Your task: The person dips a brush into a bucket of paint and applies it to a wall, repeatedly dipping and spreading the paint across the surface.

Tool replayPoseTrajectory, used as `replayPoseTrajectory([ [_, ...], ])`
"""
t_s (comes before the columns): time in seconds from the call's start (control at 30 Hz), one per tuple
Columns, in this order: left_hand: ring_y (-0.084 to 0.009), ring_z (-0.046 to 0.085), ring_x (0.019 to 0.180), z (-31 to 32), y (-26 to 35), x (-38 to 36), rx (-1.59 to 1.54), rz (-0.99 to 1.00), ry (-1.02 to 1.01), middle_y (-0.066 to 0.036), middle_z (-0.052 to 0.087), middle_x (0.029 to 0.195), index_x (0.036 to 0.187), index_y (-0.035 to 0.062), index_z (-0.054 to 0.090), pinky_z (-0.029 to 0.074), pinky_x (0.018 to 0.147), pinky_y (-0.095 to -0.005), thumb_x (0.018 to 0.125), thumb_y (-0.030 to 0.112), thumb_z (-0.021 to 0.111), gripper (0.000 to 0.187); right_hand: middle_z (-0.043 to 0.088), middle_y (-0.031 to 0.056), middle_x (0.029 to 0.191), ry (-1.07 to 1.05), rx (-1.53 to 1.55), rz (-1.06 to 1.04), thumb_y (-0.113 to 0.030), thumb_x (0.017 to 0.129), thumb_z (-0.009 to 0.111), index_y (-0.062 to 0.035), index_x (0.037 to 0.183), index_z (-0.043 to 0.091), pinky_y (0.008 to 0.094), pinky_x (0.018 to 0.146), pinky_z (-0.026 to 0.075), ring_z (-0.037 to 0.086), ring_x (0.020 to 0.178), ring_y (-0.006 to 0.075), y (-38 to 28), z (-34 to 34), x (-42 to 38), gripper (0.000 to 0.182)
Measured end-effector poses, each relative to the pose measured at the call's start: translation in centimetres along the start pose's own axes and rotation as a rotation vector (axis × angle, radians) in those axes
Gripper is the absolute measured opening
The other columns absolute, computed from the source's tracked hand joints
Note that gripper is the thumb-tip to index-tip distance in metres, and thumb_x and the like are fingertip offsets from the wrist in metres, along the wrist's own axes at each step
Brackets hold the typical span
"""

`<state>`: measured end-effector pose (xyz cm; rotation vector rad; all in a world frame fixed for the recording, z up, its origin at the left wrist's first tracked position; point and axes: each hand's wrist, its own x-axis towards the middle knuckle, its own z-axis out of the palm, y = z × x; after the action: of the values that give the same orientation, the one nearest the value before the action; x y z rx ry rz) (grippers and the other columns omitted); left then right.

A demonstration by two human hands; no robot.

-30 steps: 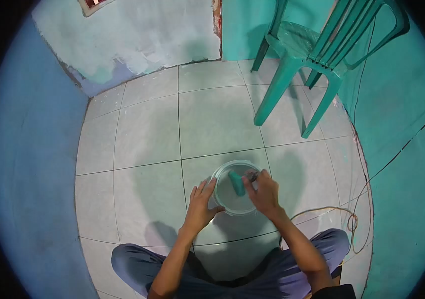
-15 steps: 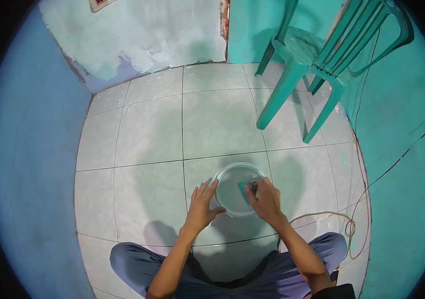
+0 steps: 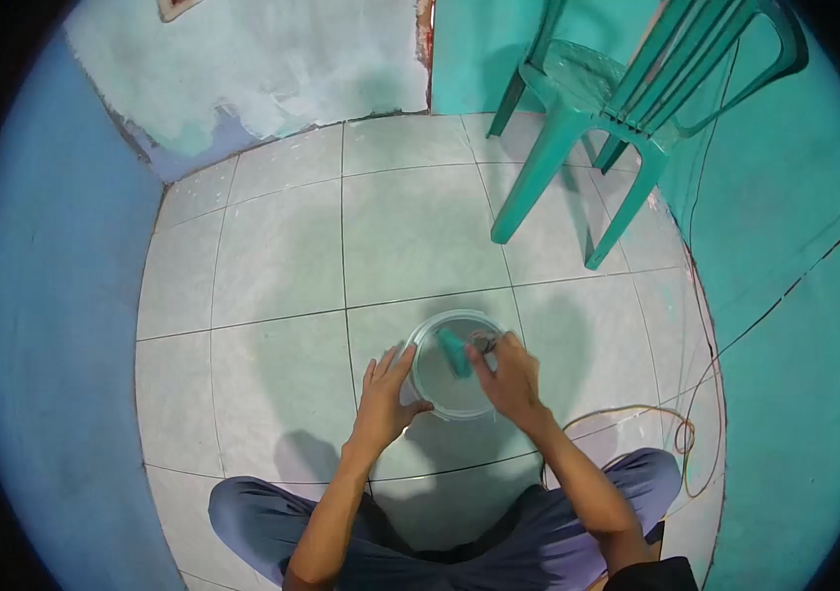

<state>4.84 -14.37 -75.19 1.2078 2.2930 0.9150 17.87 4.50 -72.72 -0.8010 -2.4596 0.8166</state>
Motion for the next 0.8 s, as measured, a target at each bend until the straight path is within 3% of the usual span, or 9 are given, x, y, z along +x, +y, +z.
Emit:
replayPoseTrajectory([
  [0.1,-0.0411,0.037,0.153,-0.1,-0.1,0.0,0.002,-0.021,0.003,-0.027,0.047,0.158,0.161,0.0119,0.043,0.025,0.128,-0.0564,0.073,0.025,0.094,0.103,0.069,0.0169,0.097,-0.155,-0.175,0.059,-0.031,0.102,0.066,-0.0041,0.098,0.072,0.0480,0.073,0.054,0.068,0.085,0.0361,-1.4,-2.9,0.7,0.028],
  [0.17,-0.0373,0.039,0.152,0.2,-0.4,-0.1,0.001,0.008,0.014,-0.015,0.052,0.158,0.159,0.0102,0.044,0.027,0.126,-0.0567,0.071,0.021,0.095,0.103,0.068,0.0154,0.089,-0.174,-0.189,-0.001,-0.030,0.101,0.066,-0.0035,0.097,0.071,0.0473,0.070,0.054,0.067,0.083,0.0354,-0.4,-1.9,0.2,0.027],
  [0.23,-0.0370,0.039,0.153,0.3,-0.6,-0.1,-0.002,0.016,0.009,-0.016,0.052,0.158,0.159,0.0099,0.045,0.026,0.127,-0.0563,0.070,0.021,0.095,0.103,0.067,0.0120,0.077,-0.081,-0.036,-0.019,-0.027,0.099,0.069,-0.0029,0.094,0.070,0.0454,0.067,0.054,0.066,0.081,0.0338,0.1,-0.5,-0.2,0.024],
  [0.3,-0.0380,0.038,0.153,0.1,-0.3,0.0,0.002,-0.002,0.010,-0.018,0.052,0.157,0.160,0.0105,0.043,0.024,0.128,-0.0577,0.072,0.024,0.095,0.103,0.066,0.0120,0.075,-0.044,-0.003,0.015,-0.027,0.098,0.071,-0.0023,0.095,0.071,0.0449,0.066,0.053,0.066,0.080,0.0334,0.2,-0.4,0.4,0.025],
  [0.4,-0.0374,0.038,0.153,0.4,-0.8,-0.2,0.003,0.003,0.003,-0.017,0.051,0.158,0.161,0.0102,0.042,0.024,0.128,-0.0570,0.073,0.024,0.094,0.103,0.068,0.0145,0.089,-0.094,-0.163,-0.021,-0.029,0.098,0.072,-0.0017,0.097,0.071,0.0470,0.068,0.053,0.068,0.082,0.0349,-0.5,-2.0,0.8,0.028],
  [0.57,-0.0366,0.038,0.154,0.5,-1.0,-0.2,-0.001,0.040,0.017,-0.015,0.051,0.159,0.161,0.0100,0.042,0.023,0.129,-0.0557,0.073,0.024,0.094,0.102,0.069,0.0149,0.091,-0.139,-0.012,0.017,-0.031,0.098,0.072,-0.0036,0.101,0.073,0.0461,0.071,0.054,0.068,0.085,0.0342,0.5,-0.8,0.0,0.028],
  [0.63,-0.0367,0.039,0.153,0.7,-1.3,-0.3,-0.008,0.084,0.055,-0.015,0.052,0.158,0.158,0.0095,0.045,0.027,0.126,-0.0572,0.071,0.018,0.094,0.101,0.069,0.0152,0.091,-0.013,0.003,0.021,-0.033,0.099,0.071,-0.0048,0.105,0.075,0.0460,0.073,0.054,0.069,0.085,0.0341,0.5,-0.3,0.7,0.029],
  [0.7,-0.0363,0.037,0.154,0.5,-1.3,-0.3,-0.016,0.071,0.017,-0.015,0.050,0.160,0.161,0.0085,0.042,0.023,0.128,-0.0557,0.075,0.024,0.093,0.101,0.070,0.0147,0.093,-0.053,-0.037,0.023,-0.033,0.100,0.070,-0.0054,0.111,0.075,0.0463,0.074,0.054,0.069,0.086,0.0348,0.4,-1.4,0.6,0.030],
  [0.8,-0.0362,0.035,0.155,-0.2,-0.9,-0.3,-0.022,0.061,-0.004,-0.016,0.050,0.160,0.161,0.0079,0.041,0.022,0.129,-0.0548,0.076,0.023,0.092,0.101,0.072,0.0129,0.094,0.003,-0.012,0.054,-0.032,0.102,0.068,-0.0040,0.116,0.073,0.0417,0.071,0.053,0.069,0.084,0.0284,1.2,-3.0,-1.0,0.032],
])
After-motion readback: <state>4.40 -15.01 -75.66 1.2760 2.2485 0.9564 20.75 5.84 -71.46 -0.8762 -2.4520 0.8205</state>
